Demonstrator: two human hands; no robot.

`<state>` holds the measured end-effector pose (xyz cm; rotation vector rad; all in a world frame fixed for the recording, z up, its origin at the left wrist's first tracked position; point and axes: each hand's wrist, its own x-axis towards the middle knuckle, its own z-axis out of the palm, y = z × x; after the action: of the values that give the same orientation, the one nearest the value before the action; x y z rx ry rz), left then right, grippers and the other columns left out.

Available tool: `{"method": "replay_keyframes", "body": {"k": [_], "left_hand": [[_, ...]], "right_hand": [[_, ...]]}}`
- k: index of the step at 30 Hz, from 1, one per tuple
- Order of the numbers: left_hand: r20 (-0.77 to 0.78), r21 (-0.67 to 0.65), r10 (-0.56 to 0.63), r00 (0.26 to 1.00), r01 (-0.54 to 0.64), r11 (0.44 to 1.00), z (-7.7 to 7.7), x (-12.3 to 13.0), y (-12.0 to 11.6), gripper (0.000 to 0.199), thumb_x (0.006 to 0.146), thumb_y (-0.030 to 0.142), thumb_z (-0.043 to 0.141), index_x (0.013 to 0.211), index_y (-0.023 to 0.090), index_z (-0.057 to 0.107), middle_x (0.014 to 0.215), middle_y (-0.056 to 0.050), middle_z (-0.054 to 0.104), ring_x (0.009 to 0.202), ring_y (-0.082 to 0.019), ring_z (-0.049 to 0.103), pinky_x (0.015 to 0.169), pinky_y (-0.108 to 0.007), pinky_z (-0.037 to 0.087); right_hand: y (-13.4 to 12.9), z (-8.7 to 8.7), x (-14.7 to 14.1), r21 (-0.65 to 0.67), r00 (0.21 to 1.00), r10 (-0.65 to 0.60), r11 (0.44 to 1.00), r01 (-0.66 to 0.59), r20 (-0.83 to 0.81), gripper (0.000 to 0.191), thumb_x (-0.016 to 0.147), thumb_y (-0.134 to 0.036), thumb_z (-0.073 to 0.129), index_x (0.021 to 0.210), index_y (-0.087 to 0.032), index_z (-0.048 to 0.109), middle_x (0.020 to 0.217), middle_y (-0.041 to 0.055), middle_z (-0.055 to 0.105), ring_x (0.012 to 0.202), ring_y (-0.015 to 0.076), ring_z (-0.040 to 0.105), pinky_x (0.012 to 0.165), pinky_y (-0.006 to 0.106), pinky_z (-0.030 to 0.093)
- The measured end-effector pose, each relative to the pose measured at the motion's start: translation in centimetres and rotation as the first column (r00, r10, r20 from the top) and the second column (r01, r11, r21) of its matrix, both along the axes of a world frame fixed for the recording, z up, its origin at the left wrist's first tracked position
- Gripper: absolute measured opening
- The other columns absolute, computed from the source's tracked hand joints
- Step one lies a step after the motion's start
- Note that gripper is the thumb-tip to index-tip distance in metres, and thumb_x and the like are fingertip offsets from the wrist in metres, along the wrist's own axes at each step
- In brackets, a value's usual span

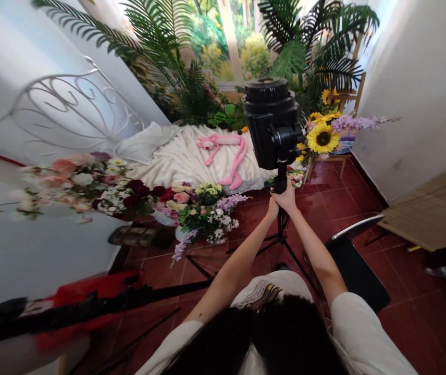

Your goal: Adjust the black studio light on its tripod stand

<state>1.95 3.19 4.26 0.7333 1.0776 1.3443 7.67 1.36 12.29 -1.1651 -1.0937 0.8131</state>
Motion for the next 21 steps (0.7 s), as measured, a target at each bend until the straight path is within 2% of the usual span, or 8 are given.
{"method": "replay_keyframes", "body": {"k": [2, 6, 8, 11, 16, 18, 21], "left_hand": [[-0.021, 0.003, -0.014, 1.0, 0.014, 1.0, 0.1, -0.2, -0.1, 0.036, 0.098, 0.023, 0.053, 0.063, 0.016, 0.062, 0.061, -0.003, 0.066, 0.072, -0.019, 0.064, 0.074, -0.03, 0.054], [-0.058, 0.03, -0.174, 0.983, 0.176, 0.984, 0.3, -0.3, -0.1, 0.056, 0.104, 0.042, 0.042, 0.057, 0.018, 0.06, 0.052, -0.004, 0.06, 0.053, -0.016, 0.057, 0.06, -0.027, 0.048], [-0.059, 0.049, -0.219, 0.974, 0.222, 0.974, 0.5, 0.0, -0.1, 0.063, 0.105, 0.043, 0.032, 0.053, 0.019, 0.058, 0.049, -0.005, 0.059, 0.049, -0.015, 0.054, 0.058, -0.025, 0.047], [-0.006, 0.044, -0.181, 0.983, 0.181, 0.982, 0.7, 0.8, 0.0, 0.065, 0.105, 0.038, 0.023, 0.048, 0.021, 0.05, 0.044, -0.005, 0.054, 0.045, -0.014, 0.05, 0.054, -0.025, 0.045], [0.021, 0.027, -0.089, 0.996, 0.089, 0.996, 0.5, 1.6, 0.0, 0.059, 0.104, 0.044, 0.03, 0.051, 0.022, 0.045, 0.043, -0.001, 0.05, 0.043, -0.013, 0.047, 0.052, -0.024, 0.042], [0.018, 0.014, -0.064, 0.998, 0.064, 0.998, 0.3, 1.6, 0.1, 0.057, 0.103, 0.046, 0.035, 0.052, 0.022, 0.046, 0.044, 0.0, 0.05, 0.043, -0.013, 0.047, 0.052, -0.025, 0.042], [0.015, -0.004, -0.009, 1.0, 0.01, 1.0, 0.2, 1.4, 0.2, 0.052, 0.101, 0.046, 0.042, 0.056, 0.021, 0.049, 0.047, 0.002, 0.05, 0.046, -0.012, 0.049, 0.055, -0.024, 0.044]], "right_hand": [[0.8, 1.7, 0.4, 0.073, 0.997, 0.033, 0.997, -0.038, 0.065, 0.041, 0.057, -0.021, 0.083, 0.092, -0.023, 0.062, 0.086, 0.0001, 0.072, 0.086, 0.0208, 0.068, 0.089, 0.037, 0.06], [2.7, 5.7, 1.0, 0.212, 0.98, 0.085, 0.97, -0.123, 0.18, 0.044, 0.068, -0.03, 0.081, 0.108, -0.02, 0.063, 0.095, 0.0019, 0.071, 0.094, 0.0213, 0.069, 0.088, 0.037, 0.06], [3.3, 7.4, 1.1, 0.259, 0.974, 0.079, 0.956, -0.134, 0.212, 0.048, 0.073, -0.033, 0.08, 0.115, -0.019, 0.062, 0.1, 0.0033, 0.07, 0.098, 0.022, 0.069, 0.09, 0.038, 0.06], [3.3, 8.8, 1.0, 0.292, 0.97, 0.048, 0.949, -0.119, 0.238, 0.05, 0.076, -0.038, 0.081, 0.117, -0.019, 0.061, 0.102, 0.0043, 0.069, 0.1, 0.0231, 0.069, 0.091, 0.039, 0.06], [1.3, 8.6, 1.3, 0.248, 0.97, 0.062, 0.961, -0.121, 0.234, 0.052, 0.075, -0.041, 0.086, 0.115, -0.022, 0.059, 0.103, 0.0047, 0.069, 0.104, 0.0252, 0.068, 0.092, 0.041, 0.06], [-0.2, 7.6, 2.0, 0.206, 0.975, 0.077, 0.971, -0.121, 0.209, 0.054, 0.073, -0.039, 0.088, 0.115, -0.024, 0.058, 0.106, 0.005, 0.068, 0.103, 0.0242, 0.067, 0.093, 0.039, 0.059], [-2.9, 4.8, 4.0, 0.107, 0.971, 0.099, 0.986, -0.125, 0.219, 0.05, 0.069, -0.03, 0.09, 0.109, -0.025, 0.061, 0.108, 0.0054, 0.068, 0.1, 0.0224, 0.065, 0.095, 0.036, 0.056]]}}
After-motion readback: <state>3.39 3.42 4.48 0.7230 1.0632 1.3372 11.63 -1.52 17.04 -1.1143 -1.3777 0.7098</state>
